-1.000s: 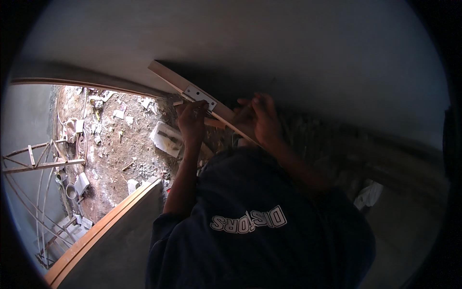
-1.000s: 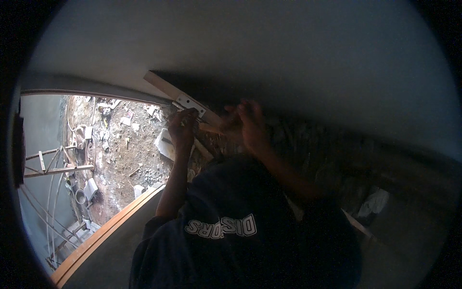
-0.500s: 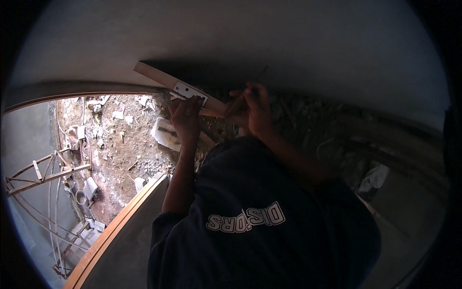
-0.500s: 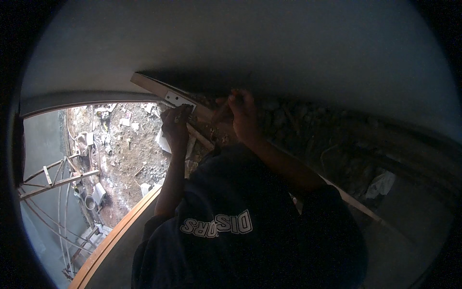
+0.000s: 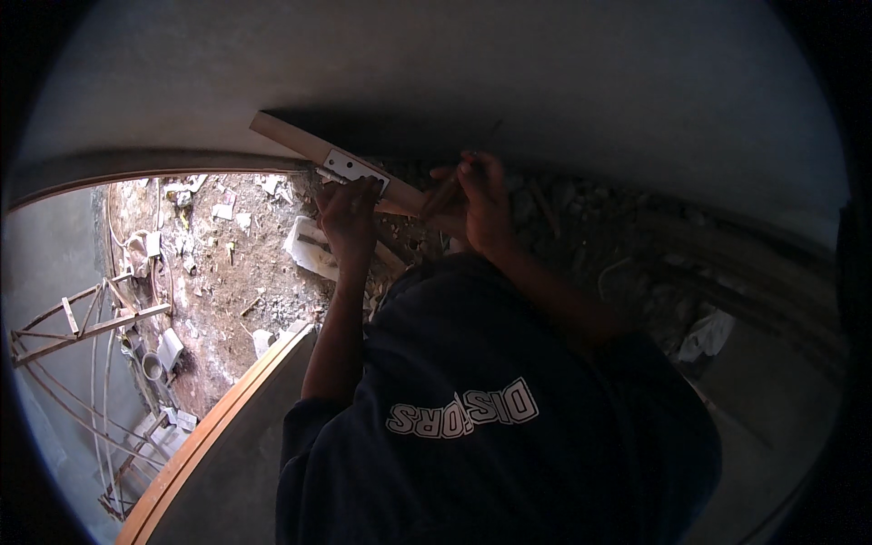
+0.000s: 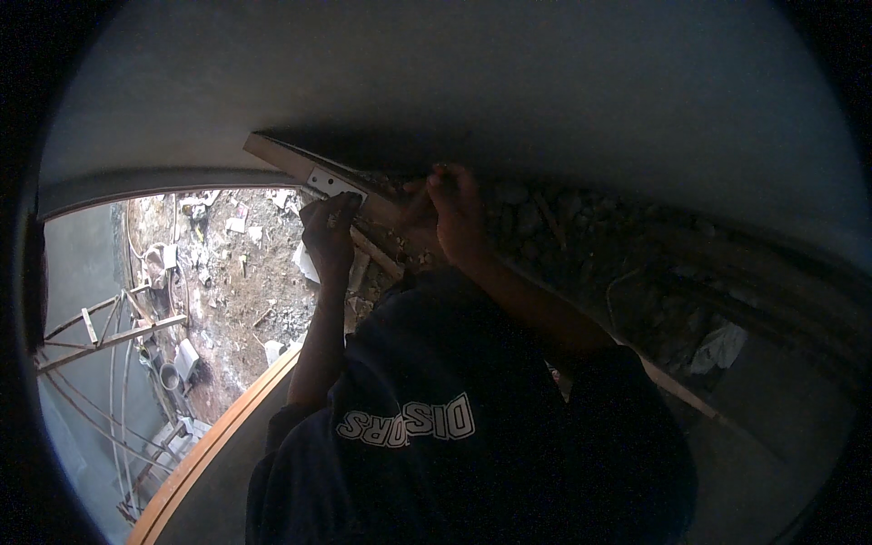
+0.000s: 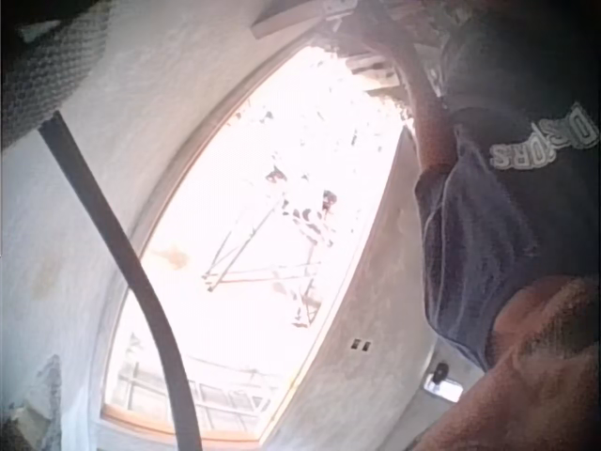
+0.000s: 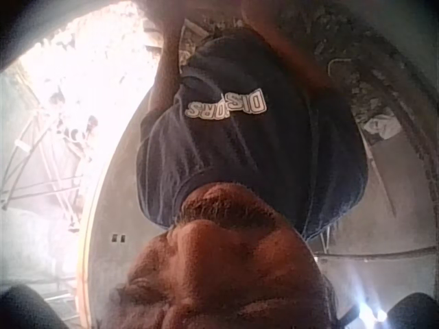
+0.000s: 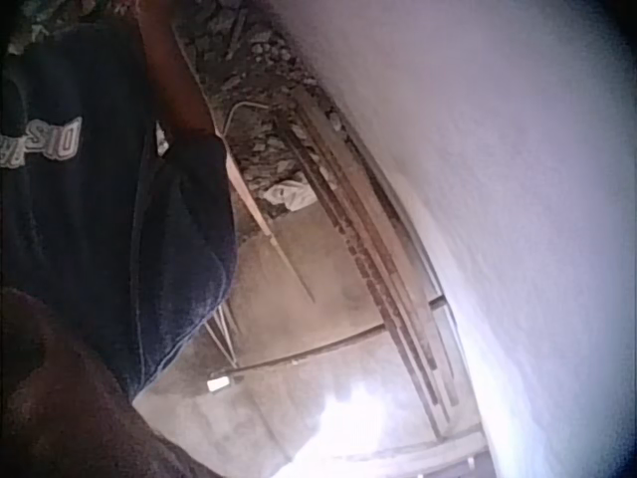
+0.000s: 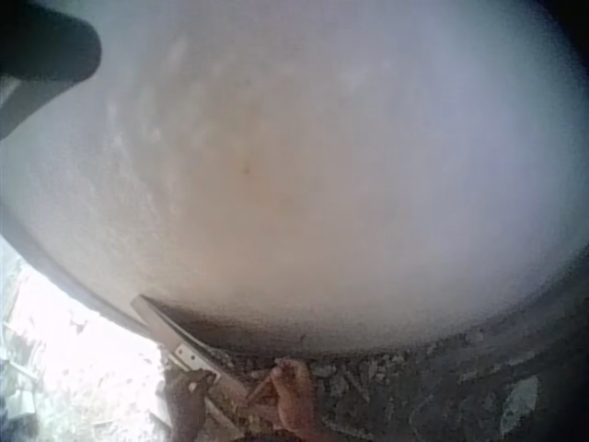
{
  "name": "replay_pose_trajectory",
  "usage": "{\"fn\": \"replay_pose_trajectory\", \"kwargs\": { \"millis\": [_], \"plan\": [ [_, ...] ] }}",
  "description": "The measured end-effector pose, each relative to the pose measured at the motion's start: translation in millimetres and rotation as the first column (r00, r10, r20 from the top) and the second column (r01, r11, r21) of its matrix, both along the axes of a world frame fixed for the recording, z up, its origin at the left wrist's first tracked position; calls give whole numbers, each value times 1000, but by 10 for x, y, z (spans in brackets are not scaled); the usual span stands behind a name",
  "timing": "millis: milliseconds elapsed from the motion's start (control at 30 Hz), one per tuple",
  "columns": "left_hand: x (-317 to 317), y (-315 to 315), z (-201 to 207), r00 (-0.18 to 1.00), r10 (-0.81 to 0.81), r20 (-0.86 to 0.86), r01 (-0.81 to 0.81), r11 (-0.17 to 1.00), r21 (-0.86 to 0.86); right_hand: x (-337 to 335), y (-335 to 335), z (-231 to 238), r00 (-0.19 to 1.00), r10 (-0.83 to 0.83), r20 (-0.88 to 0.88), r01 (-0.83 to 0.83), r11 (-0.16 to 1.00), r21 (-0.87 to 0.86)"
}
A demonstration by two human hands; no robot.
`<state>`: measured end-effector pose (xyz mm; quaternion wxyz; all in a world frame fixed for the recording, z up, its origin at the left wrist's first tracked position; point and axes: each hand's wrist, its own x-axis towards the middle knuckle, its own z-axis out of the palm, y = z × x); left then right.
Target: The person installs a metal hinge onto a wooden door using a screwdriver. They repeatedly pick up screws from a plastic bag, position the hinge, and drive screws into the hinge and door. The door remains leaning against a wall during the process.
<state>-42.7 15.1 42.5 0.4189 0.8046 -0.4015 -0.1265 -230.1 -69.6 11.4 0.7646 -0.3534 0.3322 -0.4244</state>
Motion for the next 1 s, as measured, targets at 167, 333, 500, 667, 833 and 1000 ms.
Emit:
{"fn": "replay_pose_trajectory", "kwargs": {
  "millis": [167,333,500,667,833,1000],
  "plan": [
    [-5,12,20,999,-2,-32,3,999,34,8,-2,-7,1000,3,1,-3,1000,5],
    [-28,16,43,1000,5,-18,-5,999,48,14,1,-14,1000,-15,4,15,999,31],
    [14,-4,-13,997,-55,62,52,998,39,6,-10,-58,1000,-1,-16,1,1000,15],
    [-22,-11,-30,1000,-16,20,17,1000,-10,1,-10,-109,999,-10,-36,12,999,32],
    [-9,4,-62,1000,-5,18,4,1000,16,13,9,-24,999,-1,40,-2,997,80],
    [-20,-7,-28,999,2,-43,-1,1000,25,-7,1,-32,1000,15,27,-17,998,62]
  ]
}}
